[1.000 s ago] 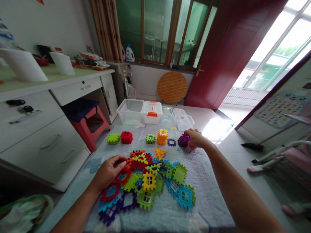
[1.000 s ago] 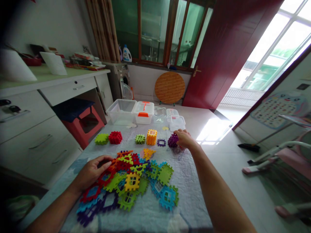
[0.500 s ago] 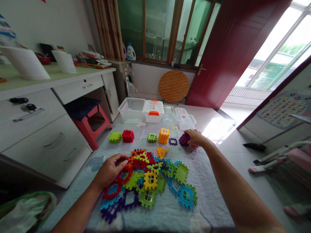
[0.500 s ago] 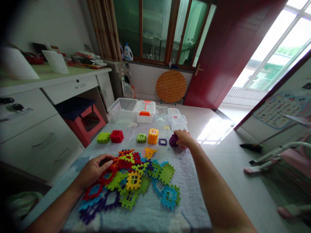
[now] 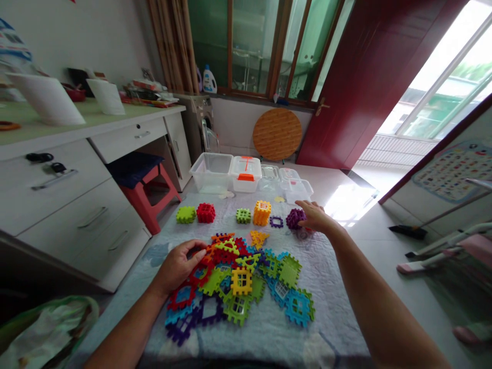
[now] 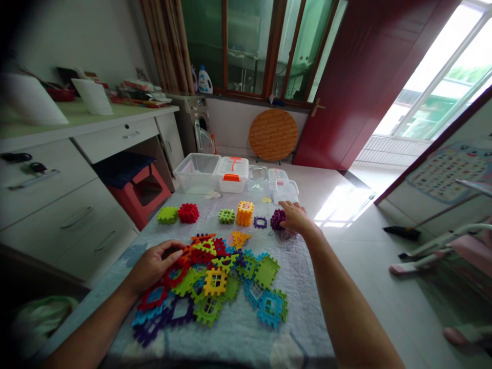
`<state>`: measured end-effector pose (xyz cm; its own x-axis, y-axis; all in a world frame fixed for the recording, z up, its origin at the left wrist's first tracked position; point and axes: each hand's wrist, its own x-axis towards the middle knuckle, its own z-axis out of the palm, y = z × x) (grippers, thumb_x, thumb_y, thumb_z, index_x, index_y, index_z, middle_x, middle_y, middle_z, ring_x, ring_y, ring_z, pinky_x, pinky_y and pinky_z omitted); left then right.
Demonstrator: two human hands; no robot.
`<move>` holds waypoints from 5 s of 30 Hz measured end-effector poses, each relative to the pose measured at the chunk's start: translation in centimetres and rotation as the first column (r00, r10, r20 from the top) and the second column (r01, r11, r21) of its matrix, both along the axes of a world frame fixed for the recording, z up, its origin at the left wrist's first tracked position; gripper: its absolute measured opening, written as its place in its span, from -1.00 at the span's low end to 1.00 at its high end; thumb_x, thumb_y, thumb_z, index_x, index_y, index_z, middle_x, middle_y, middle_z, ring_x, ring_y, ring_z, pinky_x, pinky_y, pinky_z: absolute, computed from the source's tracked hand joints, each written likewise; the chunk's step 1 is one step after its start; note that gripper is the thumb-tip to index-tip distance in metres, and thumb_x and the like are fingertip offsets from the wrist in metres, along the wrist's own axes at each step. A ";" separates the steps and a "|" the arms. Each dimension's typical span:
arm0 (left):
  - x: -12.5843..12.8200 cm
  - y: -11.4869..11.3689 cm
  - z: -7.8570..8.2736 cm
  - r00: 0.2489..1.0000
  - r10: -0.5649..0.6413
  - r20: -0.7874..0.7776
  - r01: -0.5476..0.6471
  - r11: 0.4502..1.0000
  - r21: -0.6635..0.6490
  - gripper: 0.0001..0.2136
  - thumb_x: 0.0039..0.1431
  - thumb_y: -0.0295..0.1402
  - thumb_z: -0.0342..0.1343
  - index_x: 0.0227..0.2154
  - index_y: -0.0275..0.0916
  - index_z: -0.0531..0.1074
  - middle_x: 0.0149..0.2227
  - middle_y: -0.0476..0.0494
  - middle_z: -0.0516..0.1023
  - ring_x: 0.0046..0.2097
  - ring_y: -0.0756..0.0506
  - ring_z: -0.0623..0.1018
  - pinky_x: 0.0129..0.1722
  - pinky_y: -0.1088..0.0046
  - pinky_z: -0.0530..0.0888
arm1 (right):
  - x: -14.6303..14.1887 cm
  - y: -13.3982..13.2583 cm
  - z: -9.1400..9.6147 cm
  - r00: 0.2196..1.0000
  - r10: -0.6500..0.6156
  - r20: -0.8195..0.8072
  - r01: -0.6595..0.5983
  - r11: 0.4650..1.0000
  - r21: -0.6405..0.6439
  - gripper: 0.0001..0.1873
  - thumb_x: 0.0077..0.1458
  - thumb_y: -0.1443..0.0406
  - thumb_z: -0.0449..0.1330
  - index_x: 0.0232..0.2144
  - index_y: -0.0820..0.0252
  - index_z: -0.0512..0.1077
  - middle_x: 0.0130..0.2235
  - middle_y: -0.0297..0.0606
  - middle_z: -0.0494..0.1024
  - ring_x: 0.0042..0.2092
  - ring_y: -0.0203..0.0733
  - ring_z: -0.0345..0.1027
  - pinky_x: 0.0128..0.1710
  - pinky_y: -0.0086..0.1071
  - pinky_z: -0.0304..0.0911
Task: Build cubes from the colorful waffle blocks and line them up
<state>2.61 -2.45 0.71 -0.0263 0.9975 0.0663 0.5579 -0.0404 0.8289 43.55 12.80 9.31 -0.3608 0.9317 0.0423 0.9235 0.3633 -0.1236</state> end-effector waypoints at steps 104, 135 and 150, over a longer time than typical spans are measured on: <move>0.2 -0.2 0.2 0.998 0.003 0.055 -0.002 1.000 -0.010 -0.68 0.12 -0.11 0.11 -0.20 -0.24 0.49 -0.22 -0.15 0.63 -0.21 -0.16 0.60 -0.21 0.36 0.52 | -5.2 -11.0 -4.1 0.773 0.190 -0.605 -0.365 0.913 -0.180 -0.73 0.02 0.20 0.26 -0.19 0.09 0.40 -0.14 -0.26 0.45 -0.08 -0.12 0.32 -0.04 -0.21 0.23; 0.3 -0.3 0.3 0.997 0.002 0.083 0.001 0.999 -0.038 -0.66 0.10 -0.08 0.12 -0.21 -0.23 0.49 -0.25 -0.14 0.62 -0.27 -0.15 0.60 -0.23 0.36 0.52 | -4.1 -9.3 -6.6 0.869 0.070 -0.490 -0.051 0.997 0.052 -0.83 -0.11 0.43 0.12 -0.38 0.14 0.31 -0.30 -0.28 0.35 -0.22 -0.16 0.25 -0.19 -0.31 0.20; 0.6 -0.4 0.9 0.998 0.002 0.065 0.001 0.999 -0.045 -0.65 0.10 -0.07 0.10 -0.22 -0.24 0.48 -0.24 -0.16 0.62 -0.26 -0.15 0.59 -0.22 0.33 0.53 | -4.7 -9.8 -6.2 0.857 0.055 -0.513 -0.113 0.990 -0.082 -0.69 -0.11 0.34 0.22 -0.22 0.16 0.38 -0.26 -0.30 0.42 -0.32 -0.26 0.26 -0.24 -0.34 0.22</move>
